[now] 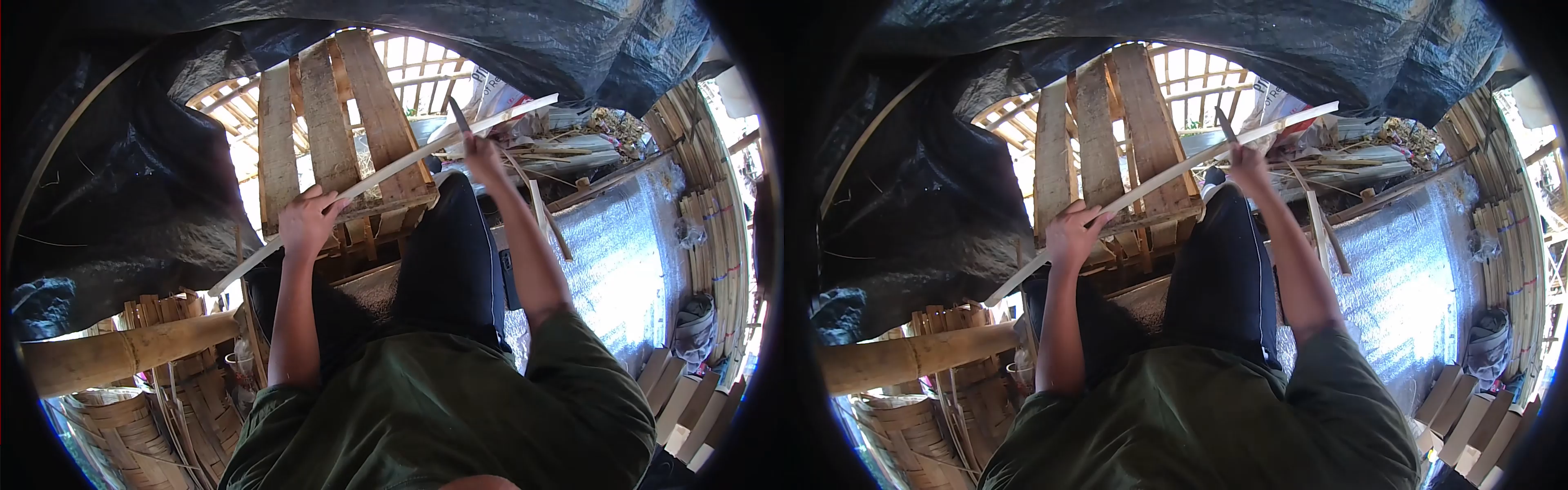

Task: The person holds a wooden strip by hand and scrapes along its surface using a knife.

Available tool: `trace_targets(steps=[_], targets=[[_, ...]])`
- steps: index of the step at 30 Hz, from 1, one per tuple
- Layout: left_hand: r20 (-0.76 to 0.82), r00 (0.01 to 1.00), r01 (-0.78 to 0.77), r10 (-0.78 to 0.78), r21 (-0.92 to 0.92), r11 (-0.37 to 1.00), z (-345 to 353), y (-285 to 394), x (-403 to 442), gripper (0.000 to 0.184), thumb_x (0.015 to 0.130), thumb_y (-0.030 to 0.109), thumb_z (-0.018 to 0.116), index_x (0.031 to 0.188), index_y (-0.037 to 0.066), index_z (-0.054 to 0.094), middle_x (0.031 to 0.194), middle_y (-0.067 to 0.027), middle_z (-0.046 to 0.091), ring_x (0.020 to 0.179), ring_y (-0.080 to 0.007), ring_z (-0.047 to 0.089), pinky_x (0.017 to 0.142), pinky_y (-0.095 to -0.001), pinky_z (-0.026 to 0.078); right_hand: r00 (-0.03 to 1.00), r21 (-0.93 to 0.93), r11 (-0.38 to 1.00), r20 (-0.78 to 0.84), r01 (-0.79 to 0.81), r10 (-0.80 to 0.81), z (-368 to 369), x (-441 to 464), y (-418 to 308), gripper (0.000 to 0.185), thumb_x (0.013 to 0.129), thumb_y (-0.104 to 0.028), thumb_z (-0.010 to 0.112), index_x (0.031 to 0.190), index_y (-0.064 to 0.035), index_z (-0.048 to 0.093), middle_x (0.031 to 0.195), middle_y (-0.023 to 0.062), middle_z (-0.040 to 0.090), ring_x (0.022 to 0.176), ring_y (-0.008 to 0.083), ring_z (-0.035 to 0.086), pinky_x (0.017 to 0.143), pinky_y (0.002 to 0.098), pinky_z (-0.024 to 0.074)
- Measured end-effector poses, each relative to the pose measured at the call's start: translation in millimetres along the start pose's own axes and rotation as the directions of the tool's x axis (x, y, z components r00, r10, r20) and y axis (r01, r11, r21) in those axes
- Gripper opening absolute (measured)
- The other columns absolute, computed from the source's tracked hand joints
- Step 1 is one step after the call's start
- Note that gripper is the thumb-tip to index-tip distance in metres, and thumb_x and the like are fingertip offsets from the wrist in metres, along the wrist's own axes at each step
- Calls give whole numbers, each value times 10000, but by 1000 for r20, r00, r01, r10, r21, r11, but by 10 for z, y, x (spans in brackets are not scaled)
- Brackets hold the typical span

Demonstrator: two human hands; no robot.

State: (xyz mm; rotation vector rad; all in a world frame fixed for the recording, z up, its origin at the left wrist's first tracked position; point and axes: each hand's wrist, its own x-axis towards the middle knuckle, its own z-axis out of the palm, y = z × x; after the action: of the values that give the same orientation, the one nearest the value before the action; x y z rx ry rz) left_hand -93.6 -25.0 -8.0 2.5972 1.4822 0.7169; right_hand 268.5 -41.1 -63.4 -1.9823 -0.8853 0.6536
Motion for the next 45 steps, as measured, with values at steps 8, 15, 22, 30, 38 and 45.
trace_targets(steps=[8, 15, 22, 30, 38, 45], targets=[[39, 999, 24, -25, 14, 1000, -33, 13, 37, 321, 852, 457, 722, 945, 155, 778, 753, -46, 571, 680, -271, 638, 602, -396, 506, 966, -139, 961, -65, 241, -251, 335, 428, 731, 576, 1059, -475, 387, 819, -4, 616, 516, 57, 488, 373, 189, 494, 383, 381, 399], [43, 999, 19, -21, 25, 999, -29, 13, 9, 319, 848, 462, 722, 941, 162, 779, 753, -37, 580, 677, -266, 642, 590, -393, 504, 879, -309, 855, -101, 417, -465, 95, 191, 318, 517, 1044, -391, 413, 887, 25, 677, 684, 228, 673, 606, 369, 694, 567, 469, 531], [67, 996, 67, -66, -16, 998, -42, 55, 37, 339, 819, 451, 756, 958, 143, 784, 757, -57, 609, 713, -294, 656, 644, -414, 505, 975, -90, 973, -39, 214, -218, 14, 150, 153, 530, 1049, -430, 413, 896, 16, 653, 618, 161, 624, 439, 257, 588, 417, 397, 448], [20, 1000, 10, -11, 18, 1000, -4, 30, 5, 339, 852, 461, 722, 947, 140, 777, 764, -48, 578, 681, -273, 644, 607, -406, 516, 998, -122, 992, 58, -22, 29, -176, 149, -28, 494, 1046, -403, 432, 924, 21, 655, 610, 163, 603, 448, 248, 575, 450, 405, 456], [41, 999, 27, -27, 6, 1000, 4, 26, -10, 319, 849, 444, 731, 950, 144, 772, 770, -47, 578, 686, -272, 647, 609, -404, 517, 985, -122, 991, 157, -49, 68, -48, 138, -104, 501, 1044, -392, 444, 963, 75, 608, 573, 151, 585, 397, 251, 563, 386, 388, 433], [23, 1000, 19, -19, 26, 999, -2, 38, -11, 340, 853, 463, 718, 962, 146, 775, 782, -48, 587, 715, -271, 656, 626, -402, 524, 980, -203, 979, 193, -11, 51, -124, 59, -302, 588, 1036, -481, 460, 1054, 87, 607, 521, 74, 510, 378, 165, 486, 353, 336, 381]])
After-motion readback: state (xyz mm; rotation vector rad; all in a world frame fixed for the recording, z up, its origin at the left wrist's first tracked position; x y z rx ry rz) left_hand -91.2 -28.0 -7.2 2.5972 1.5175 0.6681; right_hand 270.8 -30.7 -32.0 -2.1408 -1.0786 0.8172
